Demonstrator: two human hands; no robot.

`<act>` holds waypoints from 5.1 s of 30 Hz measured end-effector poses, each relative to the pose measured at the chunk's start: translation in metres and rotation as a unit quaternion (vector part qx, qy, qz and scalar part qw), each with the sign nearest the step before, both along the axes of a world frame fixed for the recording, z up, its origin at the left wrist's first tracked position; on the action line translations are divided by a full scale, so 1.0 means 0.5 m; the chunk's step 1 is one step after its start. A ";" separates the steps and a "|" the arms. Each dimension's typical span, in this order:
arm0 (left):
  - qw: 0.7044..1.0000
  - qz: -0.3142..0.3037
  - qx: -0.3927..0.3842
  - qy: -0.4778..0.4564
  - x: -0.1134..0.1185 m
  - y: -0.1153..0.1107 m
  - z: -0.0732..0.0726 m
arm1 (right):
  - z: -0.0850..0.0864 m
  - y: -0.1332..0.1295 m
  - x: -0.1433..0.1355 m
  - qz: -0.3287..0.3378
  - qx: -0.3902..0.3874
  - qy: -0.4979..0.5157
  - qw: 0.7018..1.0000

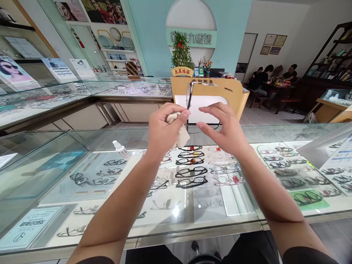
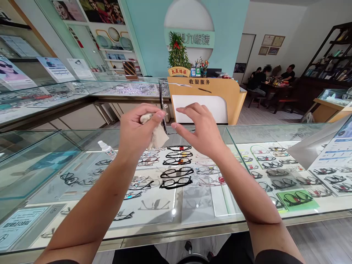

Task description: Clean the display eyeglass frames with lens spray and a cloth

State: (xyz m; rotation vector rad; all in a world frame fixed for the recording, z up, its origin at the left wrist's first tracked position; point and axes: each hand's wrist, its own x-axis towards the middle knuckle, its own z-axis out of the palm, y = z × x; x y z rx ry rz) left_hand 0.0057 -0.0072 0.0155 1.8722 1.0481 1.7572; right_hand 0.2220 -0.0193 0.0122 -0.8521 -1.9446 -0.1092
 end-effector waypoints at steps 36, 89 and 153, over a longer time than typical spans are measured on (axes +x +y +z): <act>0.849 -0.244 -0.461 0.082 0.037 -0.238 -0.275 | 0.058 -0.054 0.019 0.064 -0.049 0.073 0.994; 0.841 -0.098 -0.219 0.485 -0.109 -0.410 -0.261 | 0.034 -0.051 -0.001 0.126 0.009 0.121 0.985; 0.744 -0.069 -0.062 0.661 -0.108 -0.401 -0.256 | 0.035 -0.045 0.005 0.066 0.001 0.109 0.992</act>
